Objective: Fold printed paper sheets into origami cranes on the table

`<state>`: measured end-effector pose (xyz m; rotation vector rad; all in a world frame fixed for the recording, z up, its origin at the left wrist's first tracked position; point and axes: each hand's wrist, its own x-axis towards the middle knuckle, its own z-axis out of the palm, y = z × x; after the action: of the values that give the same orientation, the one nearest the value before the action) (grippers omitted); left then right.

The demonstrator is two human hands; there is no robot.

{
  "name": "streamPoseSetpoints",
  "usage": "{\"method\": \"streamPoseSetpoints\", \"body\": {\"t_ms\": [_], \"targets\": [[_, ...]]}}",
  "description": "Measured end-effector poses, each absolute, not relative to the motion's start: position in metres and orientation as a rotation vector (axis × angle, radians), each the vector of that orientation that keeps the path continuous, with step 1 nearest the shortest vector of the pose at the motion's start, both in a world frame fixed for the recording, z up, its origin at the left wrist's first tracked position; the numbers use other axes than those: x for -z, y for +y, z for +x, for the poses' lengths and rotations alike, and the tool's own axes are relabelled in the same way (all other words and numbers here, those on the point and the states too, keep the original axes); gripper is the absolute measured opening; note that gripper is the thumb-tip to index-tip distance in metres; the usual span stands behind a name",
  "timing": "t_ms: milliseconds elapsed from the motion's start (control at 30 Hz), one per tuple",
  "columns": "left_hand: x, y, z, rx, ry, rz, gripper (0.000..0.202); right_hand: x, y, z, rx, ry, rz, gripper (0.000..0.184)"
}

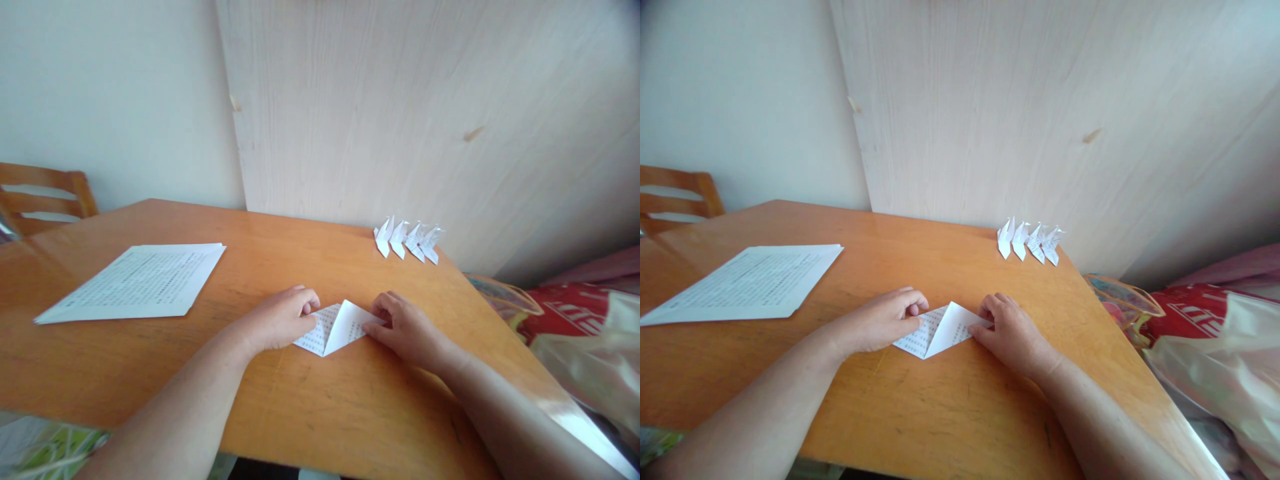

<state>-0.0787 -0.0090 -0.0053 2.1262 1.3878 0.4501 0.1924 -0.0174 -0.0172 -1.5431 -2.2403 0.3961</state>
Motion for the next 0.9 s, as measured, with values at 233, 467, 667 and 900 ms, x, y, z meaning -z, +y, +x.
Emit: {"method": "streamPoseSetpoints", "body": {"t_ms": [233, 467, 667, 900], "targets": [[-0.005, -0.009, -0.075, -0.521, 1.370, 2.186, 0.038, 0.010, -0.018, 0.194, -0.736, -2.002, -1.474, 0.022], [-0.011, -0.012, -0.074, -0.607, 1.376, 2.168, 0.050, 0.002, -0.019, 0.192, -1.011, -1.651, -1.366, 0.036], [-0.015, -0.011, -0.071, -0.705, 1.347, 2.226, 0.042, -0.001, -0.021, 0.188, -1.109, -1.539, -1.315, 0.038], [-0.023, -0.016, -0.072, -0.762, 1.324, 2.124, 0.050, 0.007, -0.016, 0.194, -1.234, -1.365, -1.200, 0.034]]}}
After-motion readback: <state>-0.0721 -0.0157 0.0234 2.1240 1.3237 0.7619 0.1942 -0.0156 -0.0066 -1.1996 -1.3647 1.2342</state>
